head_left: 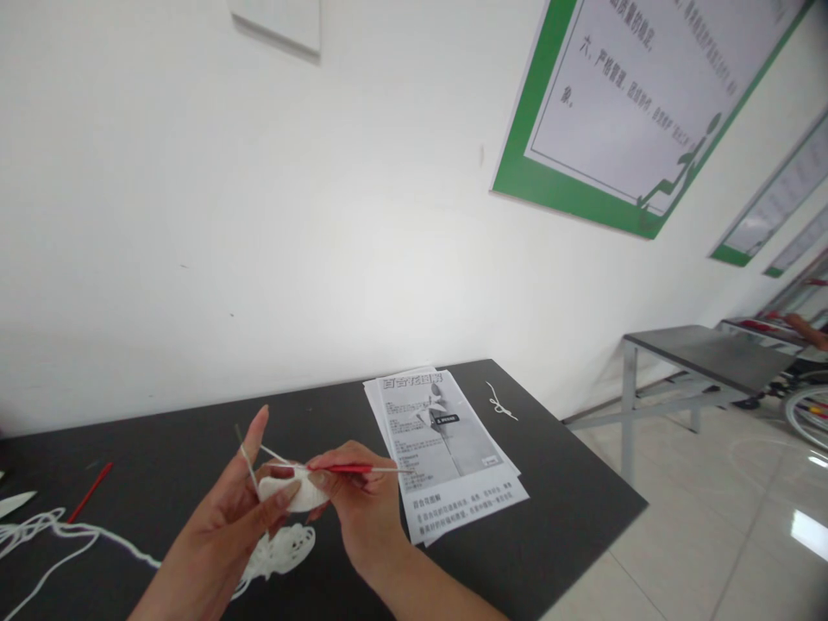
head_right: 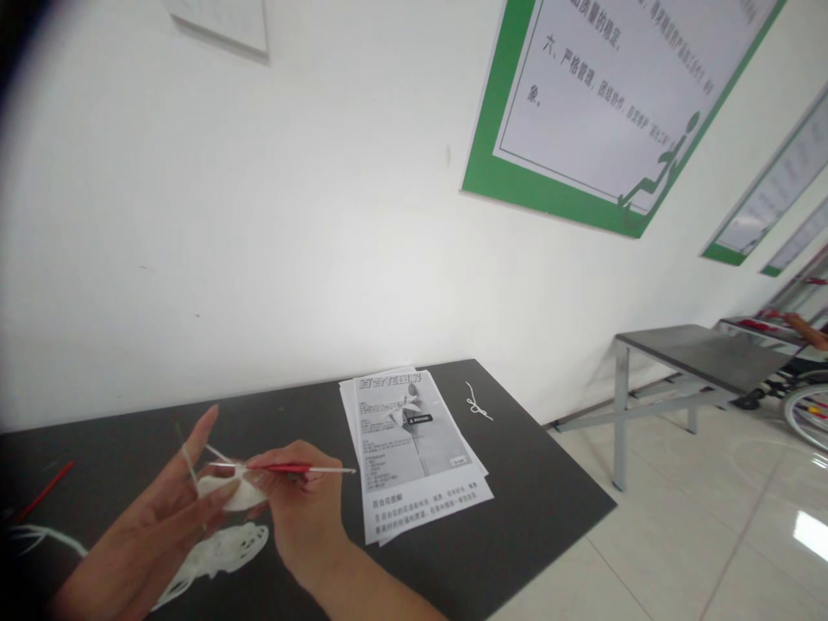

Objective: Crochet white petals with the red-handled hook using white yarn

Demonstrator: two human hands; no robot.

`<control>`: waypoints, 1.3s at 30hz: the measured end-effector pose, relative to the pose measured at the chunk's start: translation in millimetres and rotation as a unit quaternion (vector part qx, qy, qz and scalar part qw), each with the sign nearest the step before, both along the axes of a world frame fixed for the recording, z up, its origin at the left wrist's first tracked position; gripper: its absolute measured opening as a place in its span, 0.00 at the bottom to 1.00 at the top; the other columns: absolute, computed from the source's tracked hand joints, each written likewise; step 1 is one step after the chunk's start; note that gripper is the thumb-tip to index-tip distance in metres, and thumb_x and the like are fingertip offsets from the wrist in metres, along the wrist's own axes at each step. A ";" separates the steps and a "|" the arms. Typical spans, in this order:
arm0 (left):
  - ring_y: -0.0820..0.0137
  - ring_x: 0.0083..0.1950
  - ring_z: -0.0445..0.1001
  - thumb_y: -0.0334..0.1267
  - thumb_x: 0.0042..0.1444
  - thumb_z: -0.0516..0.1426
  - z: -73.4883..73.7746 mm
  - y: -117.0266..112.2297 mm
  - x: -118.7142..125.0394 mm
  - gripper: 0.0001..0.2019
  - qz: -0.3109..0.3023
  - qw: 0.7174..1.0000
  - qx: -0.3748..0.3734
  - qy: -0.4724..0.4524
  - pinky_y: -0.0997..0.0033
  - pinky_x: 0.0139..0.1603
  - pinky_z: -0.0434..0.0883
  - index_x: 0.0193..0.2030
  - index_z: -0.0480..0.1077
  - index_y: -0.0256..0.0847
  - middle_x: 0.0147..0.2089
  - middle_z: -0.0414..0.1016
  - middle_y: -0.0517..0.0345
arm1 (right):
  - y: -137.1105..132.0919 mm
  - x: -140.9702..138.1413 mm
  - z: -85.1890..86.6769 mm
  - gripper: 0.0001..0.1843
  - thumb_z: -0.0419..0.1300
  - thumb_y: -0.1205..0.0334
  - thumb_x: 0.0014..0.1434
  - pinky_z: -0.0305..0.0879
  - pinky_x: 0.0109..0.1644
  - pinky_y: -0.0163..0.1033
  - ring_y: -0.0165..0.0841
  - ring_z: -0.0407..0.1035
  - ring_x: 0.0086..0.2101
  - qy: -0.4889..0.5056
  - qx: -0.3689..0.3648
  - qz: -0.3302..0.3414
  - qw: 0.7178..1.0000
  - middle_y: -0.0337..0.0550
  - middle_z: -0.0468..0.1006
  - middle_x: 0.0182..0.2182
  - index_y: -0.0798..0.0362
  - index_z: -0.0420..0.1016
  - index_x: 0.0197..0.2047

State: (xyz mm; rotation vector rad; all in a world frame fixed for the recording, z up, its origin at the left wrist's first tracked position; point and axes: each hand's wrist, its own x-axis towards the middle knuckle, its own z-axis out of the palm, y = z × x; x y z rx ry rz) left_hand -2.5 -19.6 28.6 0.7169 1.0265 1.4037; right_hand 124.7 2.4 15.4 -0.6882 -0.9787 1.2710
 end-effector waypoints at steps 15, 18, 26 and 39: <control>0.66 0.36 0.78 0.33 0.40 0.70 -8.9 3.5 -10.3 0.47 -0.026 0.998 -0.030 -0.040 0.70 0.40 0.74 0.67 0.57 0.53 0.33 0.79 0.62 | -4.0 -1.4 -3.6 0.03 0.71 0.64 0.47 0.71 0.21 0.33 0.32 0.72 0.24 -0.031 0.057 -0.015 0.998 0.40 0.77 0.26 0.47 0.84 0.28; 0.68 0.38 0.77 0.34 0.43 0.69 -7.3 1.8 -11.4 0.46 -0.034 0.999 -0.029 -0.027 0.71 0.43 0.72 0.68 0.54 0.58 0.33 0.78 0.64 | -4.4 -1.3 -3.9 0.02 0.71 0.63 0.47 0.72 0.22 0.34 0.32 0.72 0.25 -0.039 0.041 -0.008 0.998 0.40 0.77 0.26 0.47 0.84 0.28; 0.71 0.38 0.74 0.37 0.47 0.67 -4.4 -2.4 -9.9 0.44 -0.032 0.999 -0.019 -0.010 0.72 0.44 0.70 0.68 0.51 0.63 0.32 0.75 0.66 | -4.0 -0.6 -1.8 0.03 0.70 0.64 0.49 0.69 0.29 0.36 0.34 0.72 0.28 -0.063 0.058 -0.012 0.996 0.41 0.78 0.27 0.47 0.84 0.29; 0.75 0.34 0.70 0.34 0.50 0.65 2.5 -6.8 -7.4 0.45 -0.002 0.999 0.046 -0.026 0.76 0.40 0.67 0.70 0.47 0.59 0.32 0.71 0.66 | -3.0 2.4 1.9 0.04 0.68 0.64 0.52 0.68 0.38 0.38 0.35 0.73 0.33 -0.092 0.055 -0.002 0.994 0.42 0.80 0.31 0.48 0.84 0.33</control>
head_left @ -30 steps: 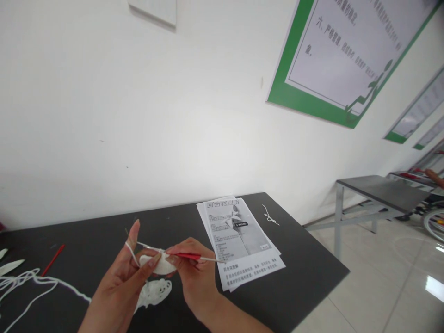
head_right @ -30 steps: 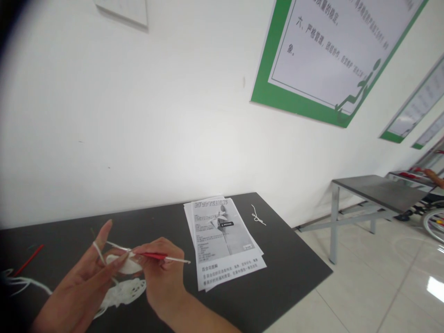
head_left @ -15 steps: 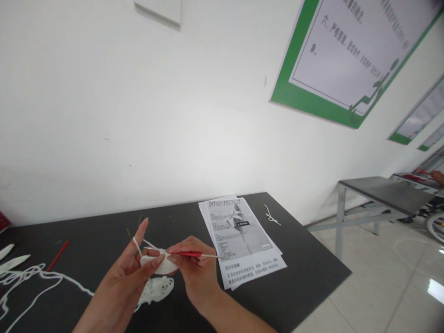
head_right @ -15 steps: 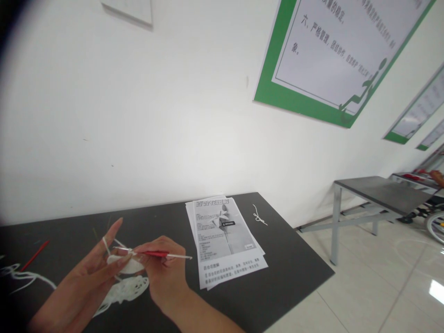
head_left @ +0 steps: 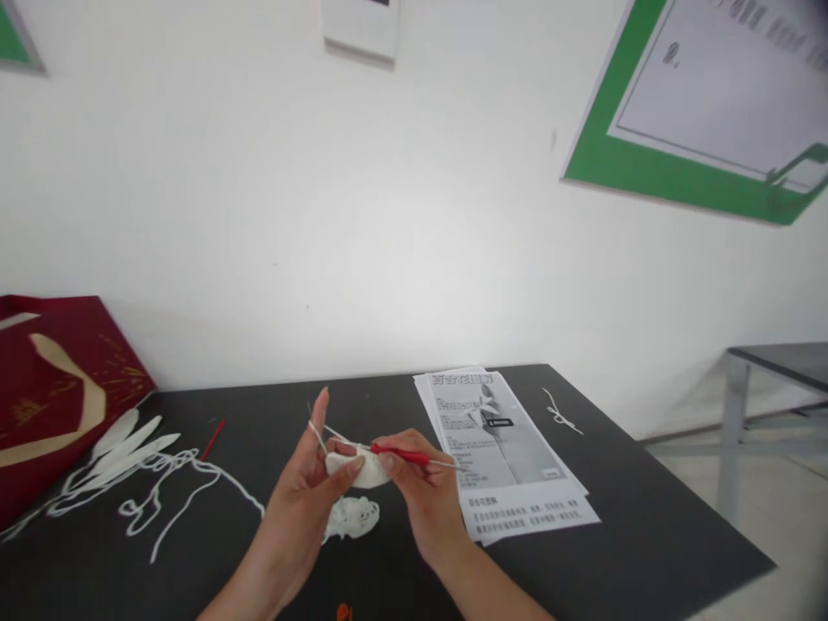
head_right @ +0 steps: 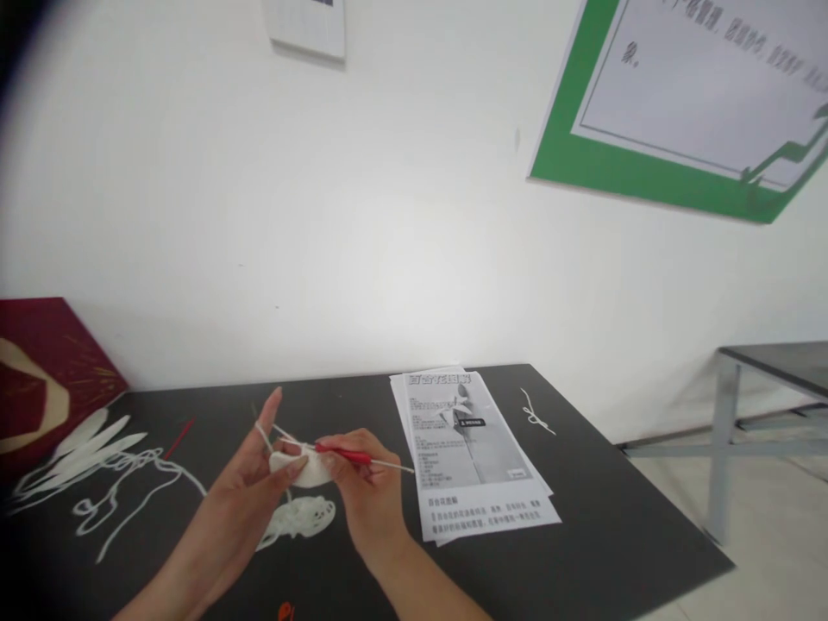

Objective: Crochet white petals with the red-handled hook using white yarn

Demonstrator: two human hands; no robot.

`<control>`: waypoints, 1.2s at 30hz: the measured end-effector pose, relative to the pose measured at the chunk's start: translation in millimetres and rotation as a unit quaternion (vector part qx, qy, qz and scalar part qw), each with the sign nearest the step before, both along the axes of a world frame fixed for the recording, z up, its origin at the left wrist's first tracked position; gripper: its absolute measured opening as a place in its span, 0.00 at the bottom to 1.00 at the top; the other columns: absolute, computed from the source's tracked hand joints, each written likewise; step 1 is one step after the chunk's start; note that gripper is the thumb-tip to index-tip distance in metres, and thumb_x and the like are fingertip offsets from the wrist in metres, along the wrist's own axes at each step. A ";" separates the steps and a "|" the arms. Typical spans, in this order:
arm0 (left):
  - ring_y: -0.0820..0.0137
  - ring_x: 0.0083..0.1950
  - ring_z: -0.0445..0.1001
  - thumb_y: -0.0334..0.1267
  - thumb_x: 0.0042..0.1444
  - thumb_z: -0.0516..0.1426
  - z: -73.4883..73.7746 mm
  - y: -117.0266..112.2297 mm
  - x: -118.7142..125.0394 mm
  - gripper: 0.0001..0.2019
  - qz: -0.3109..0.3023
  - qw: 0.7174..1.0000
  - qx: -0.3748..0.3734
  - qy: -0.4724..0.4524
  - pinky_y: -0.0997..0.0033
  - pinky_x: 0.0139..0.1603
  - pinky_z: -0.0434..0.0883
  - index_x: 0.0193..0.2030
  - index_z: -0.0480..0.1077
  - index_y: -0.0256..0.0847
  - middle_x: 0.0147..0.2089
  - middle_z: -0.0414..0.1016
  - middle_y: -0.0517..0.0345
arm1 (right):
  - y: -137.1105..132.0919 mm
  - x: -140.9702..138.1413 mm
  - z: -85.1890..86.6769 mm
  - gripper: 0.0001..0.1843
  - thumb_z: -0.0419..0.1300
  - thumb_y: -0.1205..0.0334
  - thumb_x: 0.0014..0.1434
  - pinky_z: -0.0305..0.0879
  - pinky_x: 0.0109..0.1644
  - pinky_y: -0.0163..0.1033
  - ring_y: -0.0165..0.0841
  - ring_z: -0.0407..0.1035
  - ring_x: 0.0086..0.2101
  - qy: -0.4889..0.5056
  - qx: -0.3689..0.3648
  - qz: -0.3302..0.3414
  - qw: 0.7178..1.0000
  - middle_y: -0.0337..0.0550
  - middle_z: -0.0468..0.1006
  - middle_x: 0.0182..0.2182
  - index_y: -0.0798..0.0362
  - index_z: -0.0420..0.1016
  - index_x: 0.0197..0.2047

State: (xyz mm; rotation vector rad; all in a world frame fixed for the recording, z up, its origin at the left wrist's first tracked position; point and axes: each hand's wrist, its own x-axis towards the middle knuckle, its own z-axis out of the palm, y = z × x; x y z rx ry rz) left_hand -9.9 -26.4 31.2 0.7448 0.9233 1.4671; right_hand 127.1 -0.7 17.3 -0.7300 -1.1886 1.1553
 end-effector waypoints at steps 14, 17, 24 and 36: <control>0.75 0.27 0.67 0.32 0.44 0.68 6.7 -0.5 0.0 0.47 0.021 0.999 0.027 0.021 0.77 0.29 0.63 0.69 0.51 0.56 0.27 0.69 0.68 | 5.6 -4.5 -11.1 0.09 0.73 0.59 0.46 0.69 0.34 0.36 0.33 0.74 0.31 0.156 -0.168 0.053 0.972 0.42 0.82 0.29 0.53 0.83 0.31; 0.75 0.28 0.68 0.31 0.45 0.67 6.8 1.3 -0.2 0.46 0.009 0.999 0.032 0.013 0.76 0.31 0.65 0.69 0.51 0.55 0.27 0.68 0.68 | 7.4 -4.6 -8.4 0.10 0.74 0.58 0.44 0.70 0.32 0.35 0.32 0.74 0.29 0.199 -0.215 0.087 0.952 0.43 0.82 0.27 0.54 0.82 0.29; 0.73 0.33 0.70 0.33 0.48 0.65 5.2 1.7 0.7 0.43 -0.008 1.000 0.017 -0.008 0.72 0.39 0.67 0.69 0.51 0.54 0.31 0.71 0.64 | 4.3 -4.4 -5.7 0.09 0.73 0.59 0.45 0.69 0.34 0.36 0.33 0.74 0.30 0.171 -0.178 0.075 0.966 0.44 0.83 0.28 0.53 0.83 0.31; 0.73 0.29 0.67 0.33 0.47 0.66 2.3 1.4 0.9 0.47 0.037 0.997 0.051 0.053 0.74 0.32 0.66 0.71 0.47 0.51 0.27 0.68 0.68 | 3.8 -2.3 -12.5 0.06 0.68 0.59 0.53 0.69 0.38 0.39 0.35 0.75 0.34 0.076 -0.097 0.009 0.992 0.43 0.82 0.32 0.51 0.83 0.34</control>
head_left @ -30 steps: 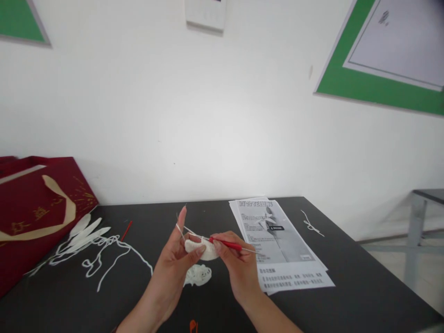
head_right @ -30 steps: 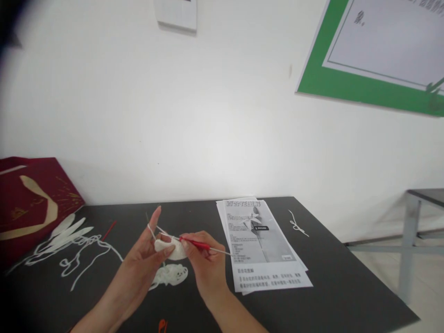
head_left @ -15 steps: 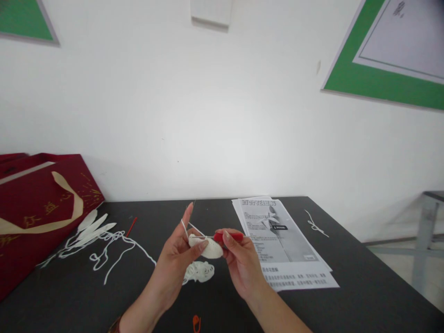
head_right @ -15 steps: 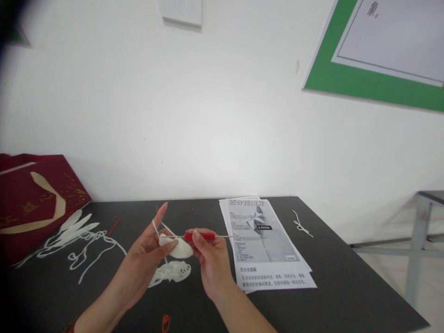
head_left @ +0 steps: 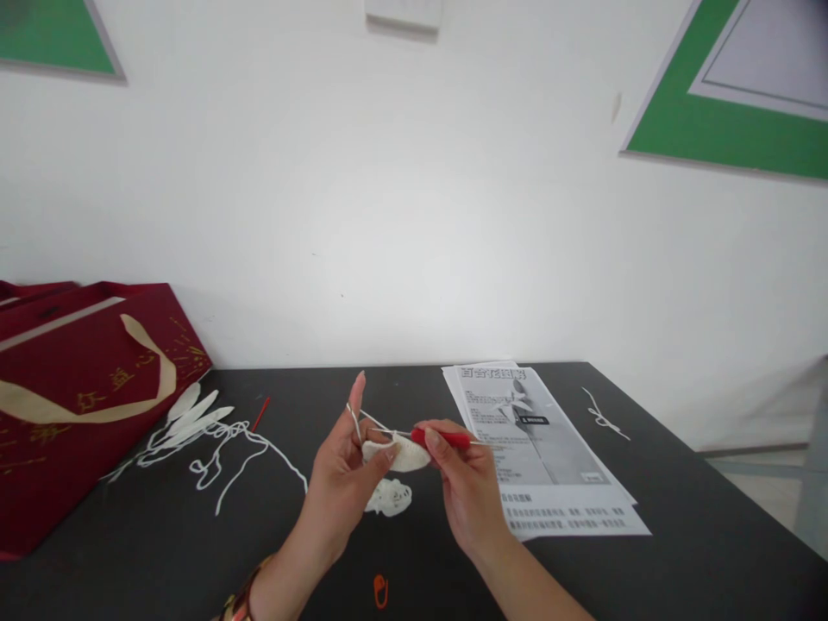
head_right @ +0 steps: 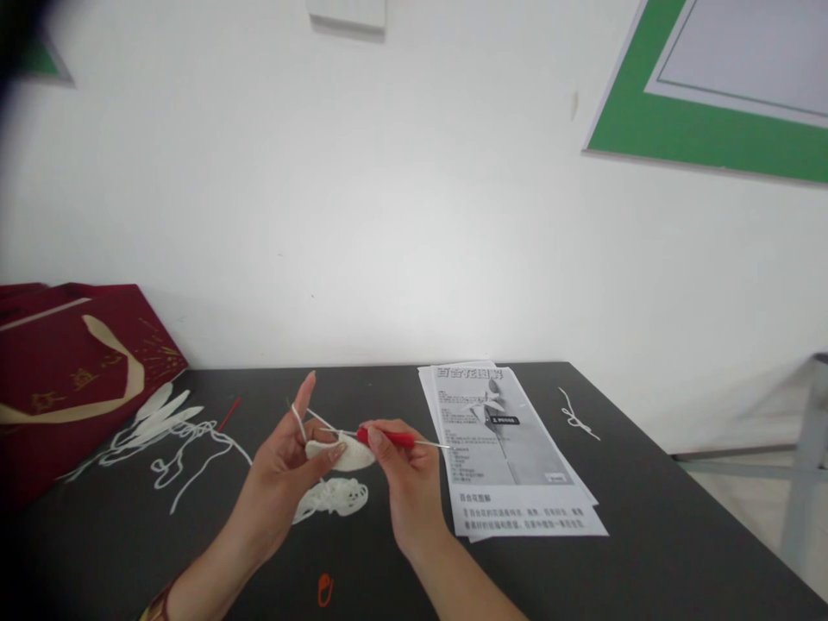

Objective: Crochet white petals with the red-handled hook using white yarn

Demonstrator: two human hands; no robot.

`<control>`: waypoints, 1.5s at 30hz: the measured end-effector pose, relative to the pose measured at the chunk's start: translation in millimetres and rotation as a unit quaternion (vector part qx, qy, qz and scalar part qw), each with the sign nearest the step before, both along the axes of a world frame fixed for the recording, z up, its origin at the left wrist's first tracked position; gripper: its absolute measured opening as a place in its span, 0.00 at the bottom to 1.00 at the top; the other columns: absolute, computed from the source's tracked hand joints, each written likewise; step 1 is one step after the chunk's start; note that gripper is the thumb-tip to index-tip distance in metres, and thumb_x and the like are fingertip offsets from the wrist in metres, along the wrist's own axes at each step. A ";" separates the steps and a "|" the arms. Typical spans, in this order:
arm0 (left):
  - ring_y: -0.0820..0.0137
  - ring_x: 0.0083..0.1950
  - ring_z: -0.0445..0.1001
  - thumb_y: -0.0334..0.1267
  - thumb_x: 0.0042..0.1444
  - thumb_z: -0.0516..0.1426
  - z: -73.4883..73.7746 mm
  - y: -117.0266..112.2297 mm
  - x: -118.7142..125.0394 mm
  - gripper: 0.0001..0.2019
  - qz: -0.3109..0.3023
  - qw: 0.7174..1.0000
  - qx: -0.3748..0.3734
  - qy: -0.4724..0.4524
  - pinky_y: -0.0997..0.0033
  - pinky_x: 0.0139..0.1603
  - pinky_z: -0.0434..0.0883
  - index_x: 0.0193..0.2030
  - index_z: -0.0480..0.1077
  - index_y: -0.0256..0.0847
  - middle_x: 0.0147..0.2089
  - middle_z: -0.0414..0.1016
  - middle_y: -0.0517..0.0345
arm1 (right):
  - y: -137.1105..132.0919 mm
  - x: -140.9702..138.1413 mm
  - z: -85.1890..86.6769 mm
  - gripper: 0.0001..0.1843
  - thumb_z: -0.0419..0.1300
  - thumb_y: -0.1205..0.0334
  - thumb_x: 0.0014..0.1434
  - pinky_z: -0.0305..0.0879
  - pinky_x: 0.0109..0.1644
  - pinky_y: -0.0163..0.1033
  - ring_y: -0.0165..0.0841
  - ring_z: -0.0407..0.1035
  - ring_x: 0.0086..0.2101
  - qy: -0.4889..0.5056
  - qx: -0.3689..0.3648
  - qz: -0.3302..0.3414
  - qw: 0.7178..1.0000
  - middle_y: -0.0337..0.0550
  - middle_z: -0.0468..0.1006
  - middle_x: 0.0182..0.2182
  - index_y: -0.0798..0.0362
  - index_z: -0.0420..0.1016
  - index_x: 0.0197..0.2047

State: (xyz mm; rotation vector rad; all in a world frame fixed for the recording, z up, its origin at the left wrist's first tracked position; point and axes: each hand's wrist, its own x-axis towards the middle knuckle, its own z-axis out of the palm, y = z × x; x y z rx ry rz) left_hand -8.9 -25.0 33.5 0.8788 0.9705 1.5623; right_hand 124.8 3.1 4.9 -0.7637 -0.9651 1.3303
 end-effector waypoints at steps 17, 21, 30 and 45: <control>0.75 0.28 0.69 0.25 0.45 0.66 5.2 1.9 -14.6 0.41 -0.117 0.983 -0.049 -0.133 0.73 0.35 0.65 0.66 0.58 0.41 0.26 0.68 0.67 | -2.5 6.4 -0.2 0.08 0.64 0.67 0.57 0.69 0.33 0.35 0.31 0.72 0.32 -0.090 0.214 0.017 0.973 0.41 0.79 0.31 0.46 0.83 0.39; 0.76 0.27 0.67 0.27 0.45 0.67 13.0 -2.9 -18.5 0.41 -0.128 0.987 -0.060 -0.078 0.74 0.31 0.63 0.67 0.58 0.41 0.27 0.68 0.66 | 2.6 1.1 0.4 0.07 0.70 0.59 0.51 0.68 0.28 0.27 0.25 0.70 0.26 0.128 -0.032 0.126 0.983 0.39 0.80 0.28 0.51 0.82 0.34; 0.76 0.27 0.67 0.29 0.47 0.67 17.9 -9.1 -19.0 0.40 -0.128 0.989 -0.045 -0.059 0.74 0.31 0.65 0.66 0.59 0.46 0.28 0.68 0.66 | -0.4 -0.6 3.6 0.09 0.72 0.61 0.49 0.73 0.27 0.26 0.23 0.71 0.24 0.247 -0.147 0.154 0.945 0.37 0.81 0.27 0.55 0.81 0.33; 0.75 0.28 0.71 0.27 0.48 0.66 16.1 -8.2 -15.7 0.38 -0.120 0.987 -0.039 -0.097 0.75 0.32 0.66 0.65 0.61 0.48 0.28 0.70 0.66 | -3.9 -0.5 6.3 0.09 0.70 0.59 0.51 0.73 0.26 0.27 0.24 0.71 0.25 0.228 -0.092 0.159 0.956 0.39 0.81 0.28 0.55 0.81 0.34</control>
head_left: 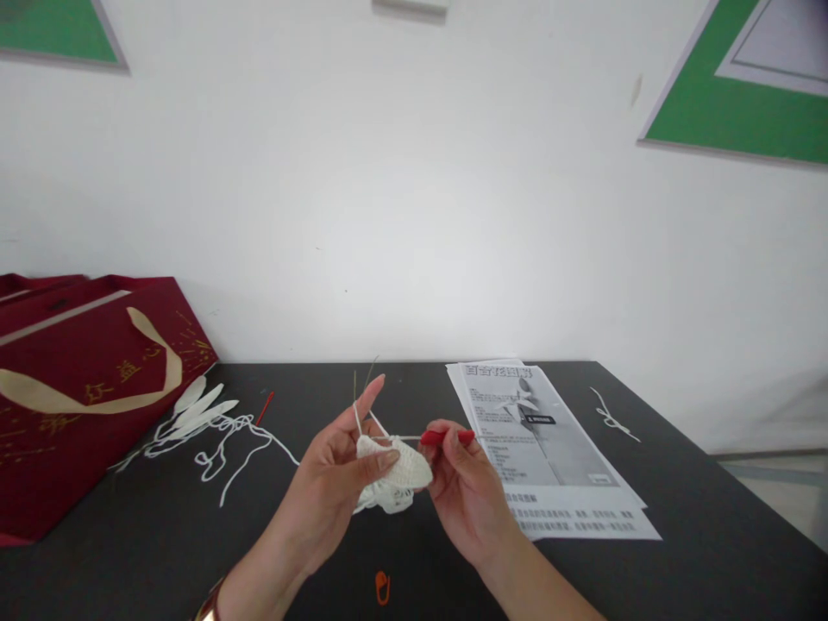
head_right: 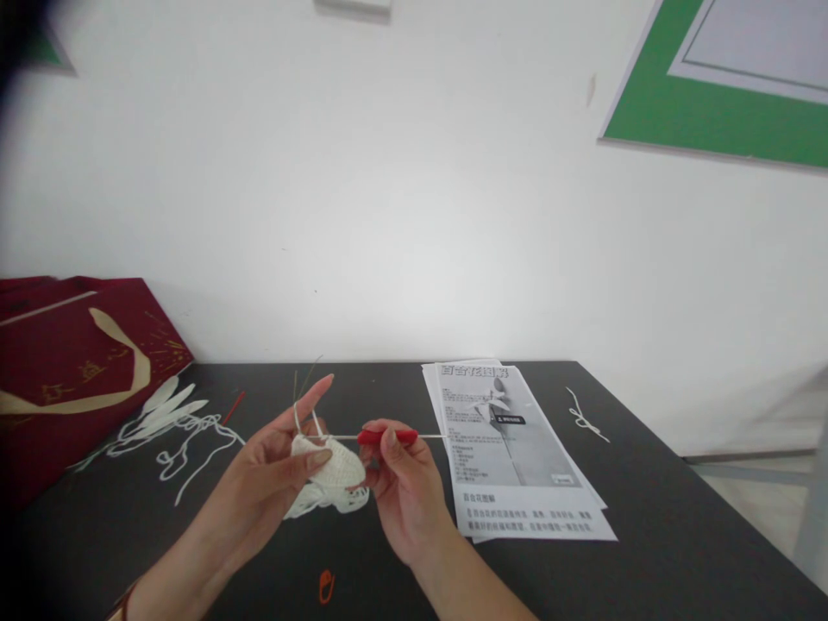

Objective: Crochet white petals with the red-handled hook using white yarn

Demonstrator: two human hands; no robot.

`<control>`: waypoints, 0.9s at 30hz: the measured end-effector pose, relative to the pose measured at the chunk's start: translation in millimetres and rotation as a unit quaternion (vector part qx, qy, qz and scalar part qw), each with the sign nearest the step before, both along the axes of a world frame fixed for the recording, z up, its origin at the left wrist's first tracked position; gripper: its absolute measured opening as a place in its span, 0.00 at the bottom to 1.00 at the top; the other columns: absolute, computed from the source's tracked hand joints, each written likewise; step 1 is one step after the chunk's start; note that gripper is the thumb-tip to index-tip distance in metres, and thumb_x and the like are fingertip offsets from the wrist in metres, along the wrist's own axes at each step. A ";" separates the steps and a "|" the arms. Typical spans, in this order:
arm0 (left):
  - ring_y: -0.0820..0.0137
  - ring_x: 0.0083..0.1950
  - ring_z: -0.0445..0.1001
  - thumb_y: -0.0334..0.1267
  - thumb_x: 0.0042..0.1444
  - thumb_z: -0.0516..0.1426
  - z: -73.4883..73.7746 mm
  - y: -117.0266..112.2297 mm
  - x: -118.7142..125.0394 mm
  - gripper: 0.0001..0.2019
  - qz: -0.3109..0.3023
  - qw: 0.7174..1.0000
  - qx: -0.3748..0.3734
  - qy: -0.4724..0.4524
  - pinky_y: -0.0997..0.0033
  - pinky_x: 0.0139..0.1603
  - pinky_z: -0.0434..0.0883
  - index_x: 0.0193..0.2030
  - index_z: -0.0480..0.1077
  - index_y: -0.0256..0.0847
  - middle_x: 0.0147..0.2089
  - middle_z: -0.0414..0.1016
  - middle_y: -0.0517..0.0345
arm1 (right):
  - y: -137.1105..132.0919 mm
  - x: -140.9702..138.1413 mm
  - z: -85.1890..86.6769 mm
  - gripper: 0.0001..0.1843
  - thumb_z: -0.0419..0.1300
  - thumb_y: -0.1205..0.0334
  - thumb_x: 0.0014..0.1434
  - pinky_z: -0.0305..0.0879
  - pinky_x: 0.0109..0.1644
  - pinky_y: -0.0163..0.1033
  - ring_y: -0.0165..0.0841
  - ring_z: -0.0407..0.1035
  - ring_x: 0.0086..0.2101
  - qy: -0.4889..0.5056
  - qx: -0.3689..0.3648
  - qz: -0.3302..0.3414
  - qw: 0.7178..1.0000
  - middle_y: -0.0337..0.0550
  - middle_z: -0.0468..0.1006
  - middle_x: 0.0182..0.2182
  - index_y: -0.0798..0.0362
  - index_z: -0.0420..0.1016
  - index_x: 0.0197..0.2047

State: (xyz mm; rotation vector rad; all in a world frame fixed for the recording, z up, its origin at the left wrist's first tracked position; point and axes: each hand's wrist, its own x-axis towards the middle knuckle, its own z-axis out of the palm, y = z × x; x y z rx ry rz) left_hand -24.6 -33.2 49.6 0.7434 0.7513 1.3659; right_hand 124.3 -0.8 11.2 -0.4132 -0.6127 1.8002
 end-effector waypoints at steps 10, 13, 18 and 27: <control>0.73 0.29 0.69 0.32 0.49 0.66 3.9 -7.4 -3.5 0.36 -0.078 0.994 -0.016 0.080 0.70 0.34 0.66 0.65 0.62 0.48 0.28 0.70 0.65 | 7.8 16.9 12.6 0.10 0.65 0.59 0.57 0.74 0.25 0.33 0.26 0.64 0.24 -0.053 0.148 -0.005 0.988 0.38 0.72 0.25 0.55 0.80 0.29; 0.76 0.28 0.67 0.32 0.50 0.66 7.5 -10.1 -3.7 0.35 -0.086 0.990 -0.010 0.109 0.73 0.34 0.66 0.64 0.62 0.49 0.28 0.70 0.66 | 8.1 20.8 17.1 0.09 0.65 0.59 0.57 0.73 0.25 0.34 0.27 0.63 0.24 -0.076 0.190 -0.020 0.979 0.38 0.71 0.24 0.54 0.80 0.28; 0.77 0.29 0.67 0.32 0.51 0.65 8.3 -11.7 -5.2 0.33 -0.076 0.988 0.003 0.135 0.76 0.33 0.65 0.64 0.63 0.52 0.29 0.70 0.66 | 7.9 28.9 21.0 0.10 0.63 0.58 0.59 0.71 0.26 0.35 0.28 0.63 0.23 -0.118 0.235 -0.049 0.964 0.38 0.69 0.23 0.53 0.80 0.29; 0.74 0.29 0.67 0.34 0.52 0.65 3.1 -9.6 -5.4 0.31 -0.073 0.982 0.015 0.172 0.74 0.34 0.66 0.62 0.65 0.52 0.29 0.70 0.64 | 8.2 40.6 22.7 0.11 0.62 0.56 0.60 0.66 0.27 0.37 0.31 0.66 0.25 -0.202 0.302 -0.072 0.929 0.41 0.74 0.25 0.52 0.81 0.32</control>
